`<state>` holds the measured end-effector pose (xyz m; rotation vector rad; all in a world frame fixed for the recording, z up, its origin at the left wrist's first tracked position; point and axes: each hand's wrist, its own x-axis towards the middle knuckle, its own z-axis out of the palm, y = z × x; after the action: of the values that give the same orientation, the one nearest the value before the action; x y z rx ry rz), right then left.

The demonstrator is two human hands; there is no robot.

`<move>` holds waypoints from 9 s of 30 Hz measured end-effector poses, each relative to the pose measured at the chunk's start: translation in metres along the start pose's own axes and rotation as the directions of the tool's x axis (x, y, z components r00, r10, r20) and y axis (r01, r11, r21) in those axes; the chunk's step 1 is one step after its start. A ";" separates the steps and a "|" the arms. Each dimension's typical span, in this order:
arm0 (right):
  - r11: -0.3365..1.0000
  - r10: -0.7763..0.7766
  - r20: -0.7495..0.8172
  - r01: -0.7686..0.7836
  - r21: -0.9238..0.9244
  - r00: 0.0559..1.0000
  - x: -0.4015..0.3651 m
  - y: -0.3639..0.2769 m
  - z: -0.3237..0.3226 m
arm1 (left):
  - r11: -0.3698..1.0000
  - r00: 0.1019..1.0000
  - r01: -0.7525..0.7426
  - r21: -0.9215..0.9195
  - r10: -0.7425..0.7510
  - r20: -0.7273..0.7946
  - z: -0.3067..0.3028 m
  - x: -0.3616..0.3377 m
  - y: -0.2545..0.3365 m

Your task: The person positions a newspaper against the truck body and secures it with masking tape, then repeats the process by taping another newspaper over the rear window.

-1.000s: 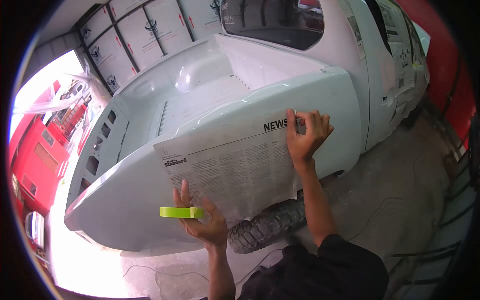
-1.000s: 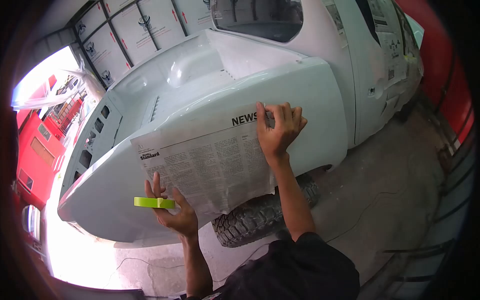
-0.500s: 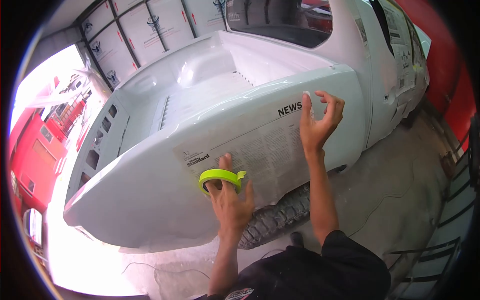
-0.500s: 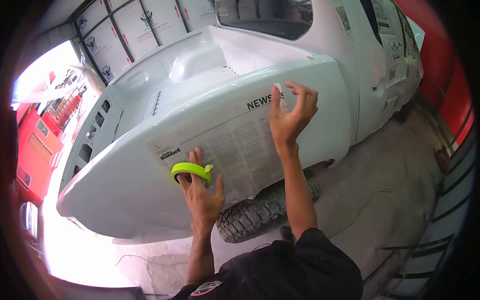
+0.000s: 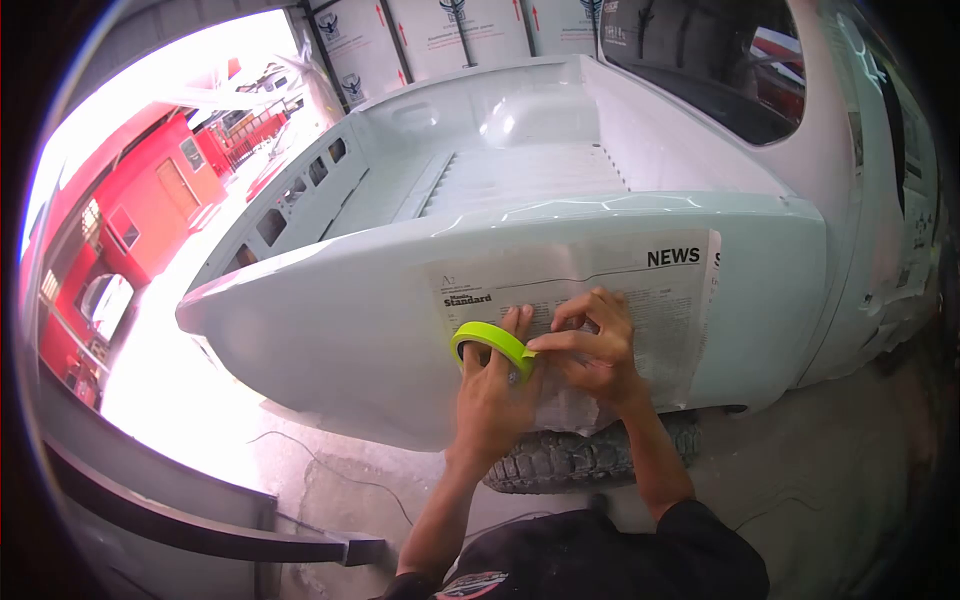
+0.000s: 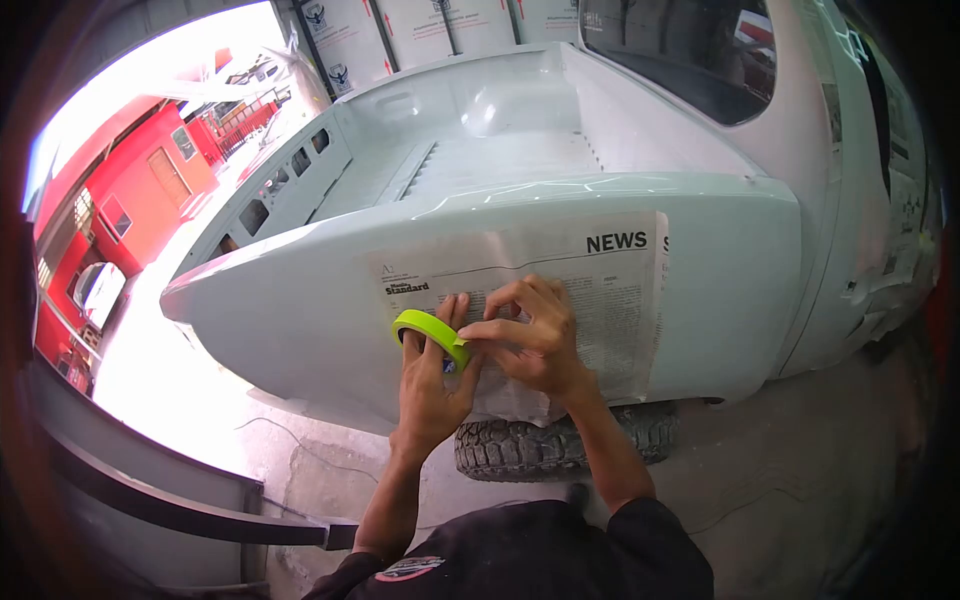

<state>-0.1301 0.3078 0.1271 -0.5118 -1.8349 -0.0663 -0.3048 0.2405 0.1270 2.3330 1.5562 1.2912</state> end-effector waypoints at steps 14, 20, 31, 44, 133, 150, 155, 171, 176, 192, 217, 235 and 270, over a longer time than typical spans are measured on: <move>0.987 0.121 -0.161 -0.101 0.127 0.980 0.003 -0.001 0.006 | 0.889 0.951 -0.282 0.361 0.310 -0.021 -0.026 -0.016 -0.030; 0.975 0.181 -0.201 -0.150 0.162 0.963 0.001 0.003 0.002 | 0.776 0.893 -0.404 0.484 0.449 0.026 -0.033 0.005 -0.035; 0.938 0.270 -0.224 -0.203 0.281 0.937 0.009 -0.003 -0.005 | 0.714 0.818 -0.493 0.498 0.575 -0.016 -0.040 0.045 -0.041; 0.957 0.288 -0.563 -0.260 0.132 0.775 0.008 0.022 -0.039 | 0.620 0.746 -0.535 0.573 0.666 -0.023 -0.037 0.040 -0.066; 0.835 0.095 -0.952 -0.544 -0.083 0.291 0.024 0.071 -0.055 | 0.415 0.784 -0.580 0.701 0.519 0.340 -0.078 0.074 0.033; 0.838 0.095 -0.947 -0.538 -0.090 0.306 0.023 0.072 -0.054 | 0.408 0.790 -0.587 0.699 0.479 0.383 -0.072 0.077 0.026; 0.809 0.111 -0.942 -0.579 -0.098 0.315 0.023 0.072 -0.056 | 0.401 0.788 -0.589 0.702 0.476 0.389 -0.071 0.077 0.024; 0.749 0.108 -0.957 -0.655 -0.100 0.270 0.027 0.074 -0.057 | 0.498 0.842 -0.536 0.681 0.368 0.393 -0.073 0.074 0.030; 0.737 0.120 -0.958 -0.670 -0.089 0.260 0.028 0.070 -0.058 | 0.467 0.836 -0.545 0.696 0.251 0.487 -0.076 0.079 0.039; 0.700 0.048 -0.913 -0.666 -0.259 0.405 0.027 0.063 -0.048 | 0.537 0.865 -0.502 0.678 0.295 0.406 -0.081 0.076 0.033; 0.762 0.179 -0.710 -0.552 -0.338 0.681 0.007 0.048 -0.054 | 0.580 0.868 -0.495 0.647 0.373 0.329 -0.110 0.056 0.084; 0.719 0.267 -0.492 -0.511 -0.471 0.829 -0.006 0.030 -0.052 | 0.570 0.877 -0.480 0.667 0.283 0.388 -0.089 0.052 0.053; 0.720 0.328 -0.447 -0.527 -0.452 0.832 -0.005 0.025 -0.049 | 0.482 0.865 -0.473 0.738 0.095 0.493 -0.058 0.061 0.034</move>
<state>-0.0754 0.3138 0.1330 -1.2671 -1.2895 -0.3615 -0.3098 0.2495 0.2170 3.2321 1.9445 -0.1427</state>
